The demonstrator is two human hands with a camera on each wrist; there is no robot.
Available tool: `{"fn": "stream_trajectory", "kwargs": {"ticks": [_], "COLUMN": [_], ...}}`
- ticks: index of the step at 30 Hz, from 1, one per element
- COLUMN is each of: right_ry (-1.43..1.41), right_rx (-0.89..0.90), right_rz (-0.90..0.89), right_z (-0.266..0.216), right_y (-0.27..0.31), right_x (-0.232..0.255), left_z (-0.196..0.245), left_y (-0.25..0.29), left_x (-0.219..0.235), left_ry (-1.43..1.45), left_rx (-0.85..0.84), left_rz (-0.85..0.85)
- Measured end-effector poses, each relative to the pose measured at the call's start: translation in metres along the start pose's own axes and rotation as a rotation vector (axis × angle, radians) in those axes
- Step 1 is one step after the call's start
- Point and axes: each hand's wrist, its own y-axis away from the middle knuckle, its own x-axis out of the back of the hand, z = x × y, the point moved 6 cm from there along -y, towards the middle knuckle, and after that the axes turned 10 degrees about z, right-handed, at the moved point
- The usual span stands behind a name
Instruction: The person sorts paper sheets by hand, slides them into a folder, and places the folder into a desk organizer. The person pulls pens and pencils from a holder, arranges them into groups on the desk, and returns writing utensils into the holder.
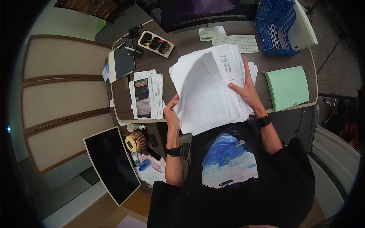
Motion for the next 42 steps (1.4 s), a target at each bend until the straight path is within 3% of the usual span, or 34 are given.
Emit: {"fn": "stream_trajectory", "kwargs": {"ticks": [1,3,5,6,8,11,15,18,20,33,42], "right_ry": [-0.001,0.007,-0.077,-0.079,-0.14,-0.116,-0.117,-0.077,-0.028,-0.014,0.031], "right_rx": [-0.017,-0.029,-0.161,-0.161,-0.337,-0.478,-0.472,-0.463,-0.386,-0.3,-0.297], "right_rz": [-0.019,-0.03,-0.153,-0.152,-0.26,-0.245,-0.276,-0.23,-0.214,-0.131,-0.103], "right_z": [-0.001,-0.004,0.002,-0.001,0.002,0.022,0.026,0.021,0.023,0.023,0.025], "right_y": [0.001,-0.001,0.002,0.003,0.007,0.012,0.012,0.01,0.009,0.003,0.001], "right_x": [-0.001,0.003,0.0,0.0,-0.004,-0.002,-0.006,-0.004,-0.004,0.002,0.001], "left_z": [0.004,0.01,0.02,0.022,0.02,0.022,0.023,0.021,0.023,0.017,0.011], "left_y": [0.007,0.007,0.013,0.014,0.014,0.013,0.012,0.011,0.012,0.011,0.011], "left_x": [0.0,0.002,0.003,0.004,0.007,0.006,0.006,0.002,0.004,-0.011,-0.012], "left_ry": [-0.035,0.037,0.012,0.01,0.071,0.051,0.09,0.226,0.01,-0.076,-0.006], "left_rx": [-0.099,-0.107,-0.188,-0.189,-0.095,-0.107,-0.146,-0.053,-0.108,-0.008,0.011], "left_rz": [-0.023,-0.076,-0.092,-0.093,-0.086,-0.13,-0.16,-0.158,-0.085,-0.155,-0.092]}}
